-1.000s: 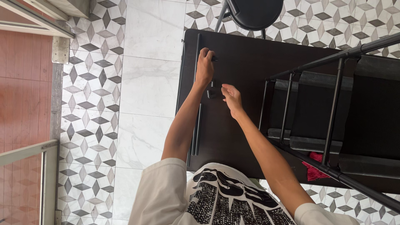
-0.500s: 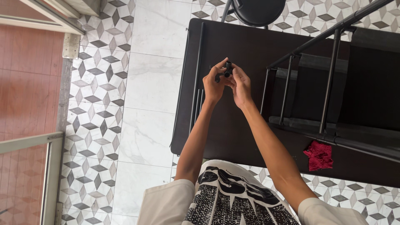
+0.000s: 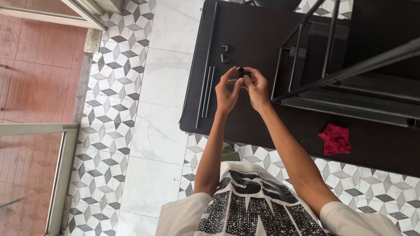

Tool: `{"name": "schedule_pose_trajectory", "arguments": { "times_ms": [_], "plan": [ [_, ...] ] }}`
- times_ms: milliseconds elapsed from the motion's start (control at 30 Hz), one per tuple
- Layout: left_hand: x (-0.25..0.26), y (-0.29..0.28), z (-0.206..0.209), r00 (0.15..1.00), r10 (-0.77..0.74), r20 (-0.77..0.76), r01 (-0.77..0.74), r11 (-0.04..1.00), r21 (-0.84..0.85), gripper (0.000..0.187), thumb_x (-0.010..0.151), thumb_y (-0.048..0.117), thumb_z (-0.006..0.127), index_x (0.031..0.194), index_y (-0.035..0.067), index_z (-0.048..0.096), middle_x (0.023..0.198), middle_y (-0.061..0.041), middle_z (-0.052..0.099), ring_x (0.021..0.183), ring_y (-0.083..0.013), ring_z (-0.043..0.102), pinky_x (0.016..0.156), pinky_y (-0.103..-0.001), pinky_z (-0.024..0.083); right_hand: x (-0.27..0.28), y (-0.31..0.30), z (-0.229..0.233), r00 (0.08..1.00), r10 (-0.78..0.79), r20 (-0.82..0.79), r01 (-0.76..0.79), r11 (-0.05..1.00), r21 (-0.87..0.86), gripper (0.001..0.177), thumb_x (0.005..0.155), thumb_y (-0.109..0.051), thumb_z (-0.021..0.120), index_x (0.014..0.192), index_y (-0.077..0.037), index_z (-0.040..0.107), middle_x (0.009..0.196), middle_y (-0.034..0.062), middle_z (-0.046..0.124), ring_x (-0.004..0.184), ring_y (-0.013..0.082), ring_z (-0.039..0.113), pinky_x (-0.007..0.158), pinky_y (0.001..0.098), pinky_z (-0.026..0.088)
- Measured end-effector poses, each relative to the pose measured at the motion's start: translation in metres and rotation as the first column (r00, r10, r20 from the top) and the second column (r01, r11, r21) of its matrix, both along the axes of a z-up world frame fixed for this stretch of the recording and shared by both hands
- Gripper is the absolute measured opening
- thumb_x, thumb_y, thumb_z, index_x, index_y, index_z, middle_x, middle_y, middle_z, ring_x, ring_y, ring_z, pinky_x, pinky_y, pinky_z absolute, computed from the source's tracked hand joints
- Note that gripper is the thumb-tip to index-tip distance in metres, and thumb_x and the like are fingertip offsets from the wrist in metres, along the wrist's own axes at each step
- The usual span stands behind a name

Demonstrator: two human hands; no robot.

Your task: The person assembles a black metal shelving unit by inserting small plastic connectors into the vertical poles and then attaching horizontal support bars. They use a red cloth to wipe one of the metal bars before placing it into the frame.

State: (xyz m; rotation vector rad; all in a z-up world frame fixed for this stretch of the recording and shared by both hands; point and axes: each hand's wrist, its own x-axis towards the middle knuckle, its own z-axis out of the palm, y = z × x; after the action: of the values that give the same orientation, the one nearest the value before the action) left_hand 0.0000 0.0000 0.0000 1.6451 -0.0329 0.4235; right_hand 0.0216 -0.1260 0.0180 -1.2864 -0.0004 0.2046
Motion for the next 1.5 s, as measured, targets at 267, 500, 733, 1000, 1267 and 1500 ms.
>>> {"name": "schedule_pose_trajectory", "arguments": {
  "times_ms": [267, 500, 733, 1000, 1267, 1500],
  "plan": [
    [-0.067, -0.041, 0.001, 1.000, -0.024, -0.014, 0.025, 0.998, 0.064, 0.031, 0.093, 0.007, 0.076, 0.124, 0.006, 0.072, 0.117, -0.007, 0.073, 0.102, -0.0170, 0.074, 0.086, -0.030, 0.064, -0.079, -0.051, -0.005, 0.993, -0.013, 0.121, 0.029, 0.991, -0.133, 0.022, 0.103, -0.005, 0.063, 0.125, -0.002, 0.060, 0.113, 0.0069, 0.070, 0.104, 0.0144, 0.070, 0.088, 0.0306, 0.062],
    [-0.131, -0.087, 0.020, 0.993, -0.115, 0.017, 0.114, 0.992, 0.062, 0.025, 0.094, 0.000, 0.072, 0.119, 0.003, 0.073, 0.118, -0.008, 0.071, 0.102, -0.0180, 0.073, 0.085, -0.029, 0.062, -0.150, -0.101, 0.006, 0.981, -0.071, 0.181, 0.095, 0.987, -0.129, 0.023, 0.100, -0.005, 0.067, 0.123, -0.003, 0.062, 0.115, 0.0070, 0.072, 0.102, 0.0132, 0.070, 0.086, 0.0284, 0.059],
    [-0.186, -0.132, 0.016, 0.973, -0.227, 0.053, 0.230, 0.970, -0.081, 0.024, 0.100, -0.004, 0.064, 0.123, 0.000, 0.069, 0.117, -0.009, 0.070, 0.110, -0.0158, 0.072, 0.097, -0.029, 0.061, -0.214, -0.149, 0.016, 0.952, -0.131, 0.275, 0.171, 0.977, -0.126, 0.026, 0.097, -0.006, 0.074, 0.121, -0.004, 0.064, 0.116, 0.0069, 0.073, 0.106, 0.0123, 0.071, 0.093, 0.0272, 0.059],
    [-0.236, -0.180, 0.002, 0.931, -0.365, 0.023, 0.352, 0.875, -0.334, 0.030, 0.104, 0.004, 0.063, 0.132, -0.005, 0.063, 0.120, -0.011, 0.072, 0.111, -0.0146, 0.069, 0.099, -0.030, 0.057, -0.275, -0.198, 0.021, 0.918, -0.193, 0.345, 0.287, 0.926, -0.245, 0.030, 0.091, -0.013, 0.082, 0.116, -0.007, 0.068, 0.109, 0.0031, 0.073, 0.096, 0.0102, 0.069, 0.078, 0.0233, 0.055],
    [-0.256, -0.227, 0.004, 0.919, -0.394, 0.018, 0.375, 0.857, -0.355, 0.030, 0.104, 0.002, 0.064, 0.133, -0.005, 0.063, 0.117, -0.011, 0.073, 0.108, -0.0143, 0.069, 0.097, -0.030, 0.058, -0.300, -0.243, 0.022, 0.887, -0.212, 0.409, 0.341, 0.899, -0.274, 0.032, 0.089, -0.011, 0.084, 0.117, -0.005, 0.069, 0.111, 0.0036, 0.073, 0.096, 0.0107, 0.069, 0.074, 0.0229, 0.056],
    [-0.252, -0.279, 0.031, 0.915, -0.381, 0.129, 0.400, 0.896, -0.192, 0.029, 0.101, -0.004, 0.065, 0.130, 0.000, 0.065, 0.129, -0.009, 0.064, 0.114, -0.0139, 0.067, 0.097, -0.030, 0.060, -0.294, -0.292, 0.021, 0.904, -0.263, 0.336, 0.331, 0.930, -0.162, 0.033, 0.093, -0.011, 0.077, 0.123, -0.003, 0.066, 0.112, 0.0070, 0.072, 0.100, 0.0131, 0.072, 0.079, 0.0239, 0.061]
  ]
}}
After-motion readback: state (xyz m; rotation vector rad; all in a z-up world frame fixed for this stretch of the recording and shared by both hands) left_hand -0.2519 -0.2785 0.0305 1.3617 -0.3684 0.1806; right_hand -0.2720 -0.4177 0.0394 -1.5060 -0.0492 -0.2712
